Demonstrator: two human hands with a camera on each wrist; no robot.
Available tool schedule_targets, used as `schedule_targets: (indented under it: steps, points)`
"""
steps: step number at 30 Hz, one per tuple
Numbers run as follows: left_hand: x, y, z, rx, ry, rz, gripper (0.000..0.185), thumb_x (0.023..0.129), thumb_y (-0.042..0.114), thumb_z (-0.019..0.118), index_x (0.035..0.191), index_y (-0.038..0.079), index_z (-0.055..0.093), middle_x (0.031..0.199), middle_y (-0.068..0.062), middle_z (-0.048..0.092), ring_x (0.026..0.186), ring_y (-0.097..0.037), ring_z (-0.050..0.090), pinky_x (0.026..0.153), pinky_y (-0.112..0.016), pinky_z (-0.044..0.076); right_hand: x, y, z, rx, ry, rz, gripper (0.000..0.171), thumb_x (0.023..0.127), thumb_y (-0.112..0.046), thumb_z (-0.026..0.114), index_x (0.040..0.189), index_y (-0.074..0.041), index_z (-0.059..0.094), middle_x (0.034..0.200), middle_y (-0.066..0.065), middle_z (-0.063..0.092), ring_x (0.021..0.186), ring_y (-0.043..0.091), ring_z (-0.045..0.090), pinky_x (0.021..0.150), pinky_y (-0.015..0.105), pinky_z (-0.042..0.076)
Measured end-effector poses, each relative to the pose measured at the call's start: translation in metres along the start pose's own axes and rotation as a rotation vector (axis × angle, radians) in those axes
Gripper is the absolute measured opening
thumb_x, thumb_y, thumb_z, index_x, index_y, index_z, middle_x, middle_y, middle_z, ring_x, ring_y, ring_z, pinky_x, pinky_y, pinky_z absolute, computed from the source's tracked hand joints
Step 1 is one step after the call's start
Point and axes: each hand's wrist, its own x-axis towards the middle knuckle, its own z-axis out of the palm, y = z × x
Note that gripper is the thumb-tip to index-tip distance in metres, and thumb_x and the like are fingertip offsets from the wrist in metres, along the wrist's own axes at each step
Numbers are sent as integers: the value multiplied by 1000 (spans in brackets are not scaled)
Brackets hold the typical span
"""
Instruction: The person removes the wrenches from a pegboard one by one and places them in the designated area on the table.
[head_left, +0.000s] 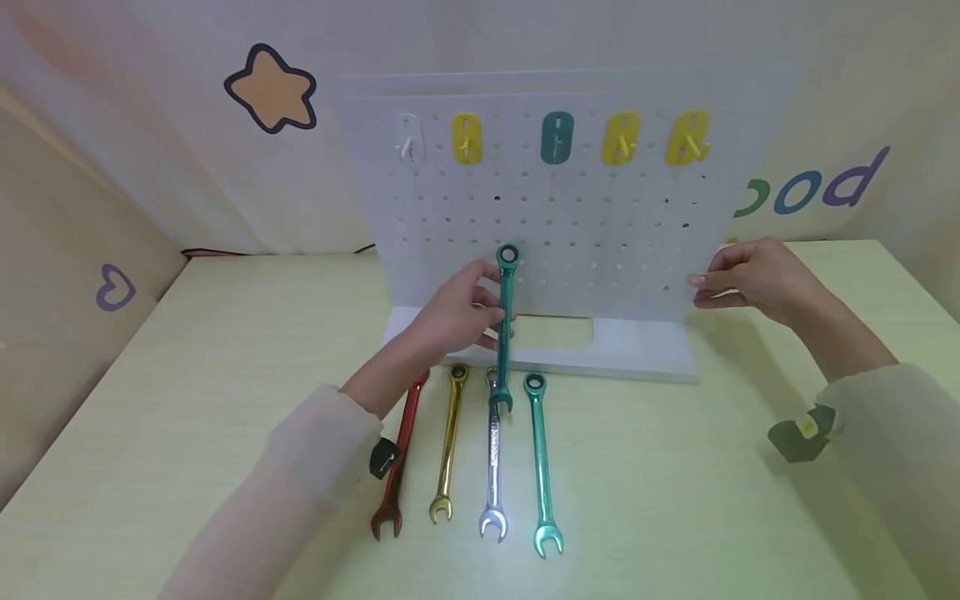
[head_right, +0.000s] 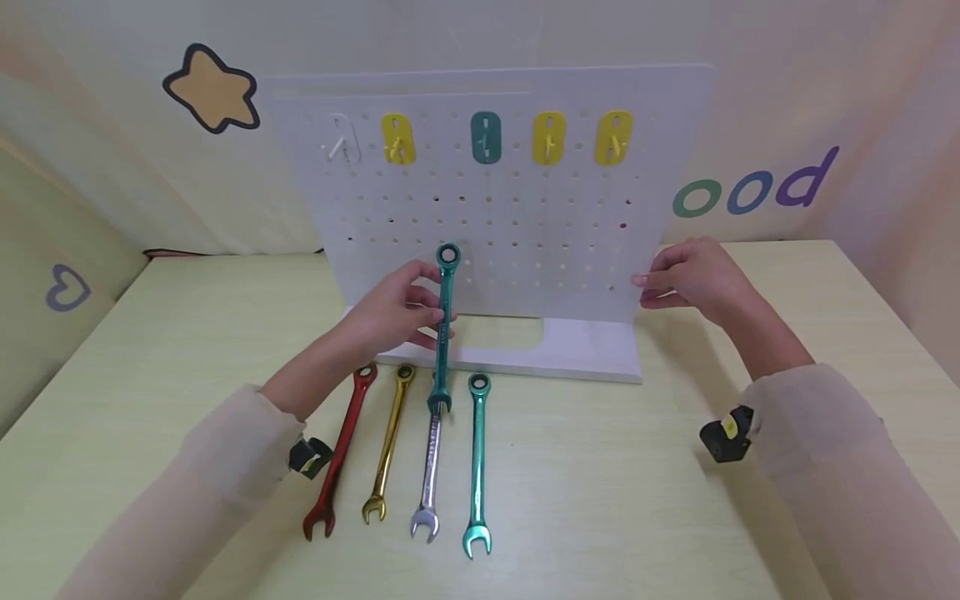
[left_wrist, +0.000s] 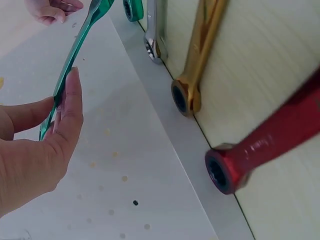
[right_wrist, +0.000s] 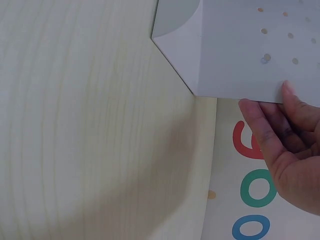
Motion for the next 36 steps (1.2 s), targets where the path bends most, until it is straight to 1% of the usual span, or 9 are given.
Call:
schedule_targets:
  steps: [4, 10, 16, 21, 29, 36]
  points:
    - [-3, -5, -5, -6, 1, -13, 34, 92, -5, 48, 122, 5, 37, 100, -19, 60, 81, -26, 65, 65, -33, 56, -1, -1, 0, 5, 0, 4, 10, 87, -3, 60, 80, 3, 63, 94, 10, 44, 76, 16, 65, 75, 34, 53]
    - [-7, -12, -13, 7, 2, -51, 35, 92, -5, 47, 123, 5, 36, 101, -20, 59, 82, -27, 65, 66, -35, 56, 0, -1, 0, -18, 1, 12, 10, 87, -5, 60, 82, 4, 63, 94, 10, 45, 76, 15, 65, 76, 34, 53]
    - [-14, -17, -23, -1, 1, -95, 35, 91, -5, 47, 123, 4, 35, 103, -22, 57, 82, -28, 65, 68, -36, 56, 0, -1, 0, -19, 2, 14, 11, 87, -5, 60, 83, 5, 62, 94, 10, 44, 76, 15, 66, 76, 34, 53]
    - [-20, -24, -32, 8, -13, -107, 35, 91, -6, 47, 123, 2, 34, 103, -22, 56, 84, -29, 64, 69, -37, 55, 0, 0, 0, -17, 4, 10, 11, 87, -5, 60, 82, 4, 62, 93, 10, 45, 75, 16, 66, 75, 35, 53]
    - [-30, -34, -48, 37, -31, -141, 36, 91, -6, 46, 124, 0, 33, 102, -22, 53, 81, -27, 63, 70, -36, 55, 1, 2, 0, 32, -3, 15, 11, 87, -3, 61, 79, 5, 62, 94, 10, 44, 76, 16, 65, 77, 36, 53]
    - [-41, -43, -62, 26, -63, -158, 36, 92, -6, 45, 124, -3, 31, 100, -22, 52, 80, -26, 63, 71, -37, 55, 1, 2, -1, 39, 2, 13, 10, 86, -2, 61, 79, 5, 62, 94, 10, 44, 76, 16, 66, 77, 36, 53]
